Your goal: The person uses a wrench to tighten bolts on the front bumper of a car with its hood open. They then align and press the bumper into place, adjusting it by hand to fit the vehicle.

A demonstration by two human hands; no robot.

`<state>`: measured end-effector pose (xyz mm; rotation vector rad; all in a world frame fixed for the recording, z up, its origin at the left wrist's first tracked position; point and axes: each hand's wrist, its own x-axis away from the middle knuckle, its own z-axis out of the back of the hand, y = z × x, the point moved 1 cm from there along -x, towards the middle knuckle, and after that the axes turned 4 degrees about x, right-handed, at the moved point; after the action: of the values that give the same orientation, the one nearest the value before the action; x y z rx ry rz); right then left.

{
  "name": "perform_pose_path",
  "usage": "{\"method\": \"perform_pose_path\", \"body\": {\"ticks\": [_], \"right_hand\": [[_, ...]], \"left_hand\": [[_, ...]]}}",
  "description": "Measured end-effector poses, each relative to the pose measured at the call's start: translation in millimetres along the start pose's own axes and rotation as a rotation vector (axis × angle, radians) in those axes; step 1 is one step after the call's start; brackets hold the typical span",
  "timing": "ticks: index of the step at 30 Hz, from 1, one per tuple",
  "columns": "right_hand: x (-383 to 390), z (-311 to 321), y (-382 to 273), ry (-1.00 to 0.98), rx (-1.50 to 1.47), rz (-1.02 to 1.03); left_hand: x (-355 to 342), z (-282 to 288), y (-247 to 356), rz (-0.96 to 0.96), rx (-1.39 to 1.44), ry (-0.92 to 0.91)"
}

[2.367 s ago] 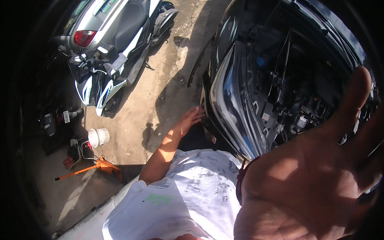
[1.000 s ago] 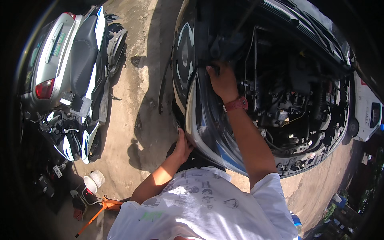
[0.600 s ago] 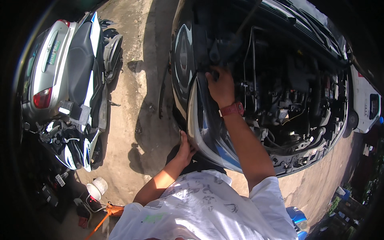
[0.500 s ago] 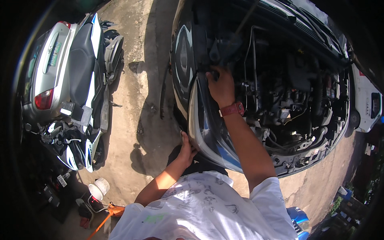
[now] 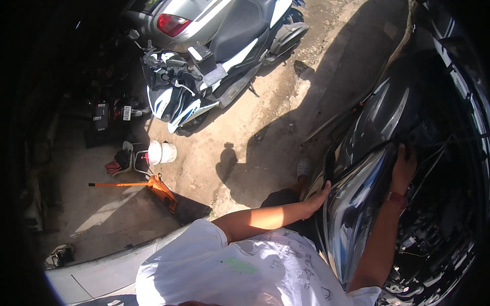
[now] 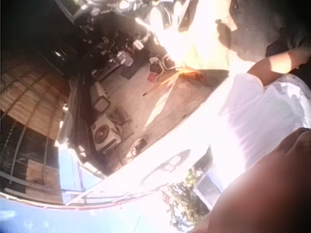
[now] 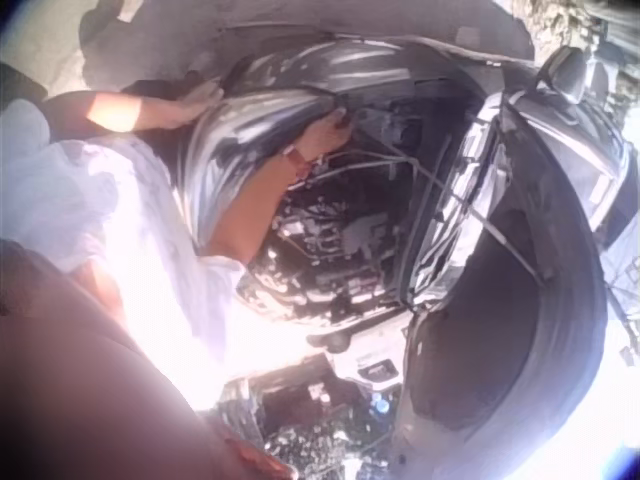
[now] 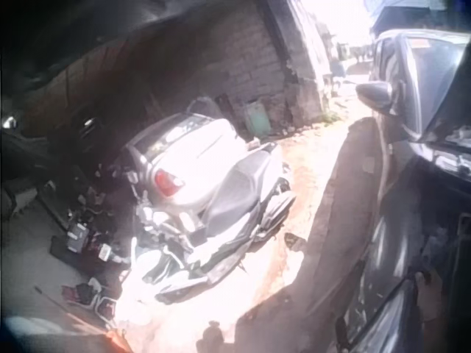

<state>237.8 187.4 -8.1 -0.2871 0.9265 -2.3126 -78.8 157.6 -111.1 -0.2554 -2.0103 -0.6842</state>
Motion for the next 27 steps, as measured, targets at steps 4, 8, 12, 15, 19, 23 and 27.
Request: {"method": "perform_pose_path", "body": {"ticks": [4,8,12,15,19,23,27], "right_hand": [[-2.5,-2.5,4.7,0.017,0.041,0.045],[0.1,-0.8,1.8,-0.008,-0.038,0.068],[1.0,-2.3,-0.4,0.013,-0.001,0.060],[-1.0,-6.4,3.7,0.035,0.071,0.028],[-5.2,-13.3,14.8,0.055,0.049,0.030],[-9.4,-19.4,27.0,0.042,0.025,0.033],[-15.5,-23.2,36.6,0.042,0.046,0.023]], "left_hand": [[5.1,-2.8,5.7,-0.089,-0.073,0.030],[10.2,-4.9,6.4,-0.136,-0.088,0.071],[12.5,-6.6,5.3,-0.145,-0.103,0.084],[10.6,-7.0,4.4,-0.141,-0.112,0.112],[4.8,-5.9,3.4,-0.149,-0.107,0.087],[2.4,-5.2,1.8,-0.185,-0.101,0.076],[5.5,-4.4,1.2,-0.146,-0.117,0.071]]}}
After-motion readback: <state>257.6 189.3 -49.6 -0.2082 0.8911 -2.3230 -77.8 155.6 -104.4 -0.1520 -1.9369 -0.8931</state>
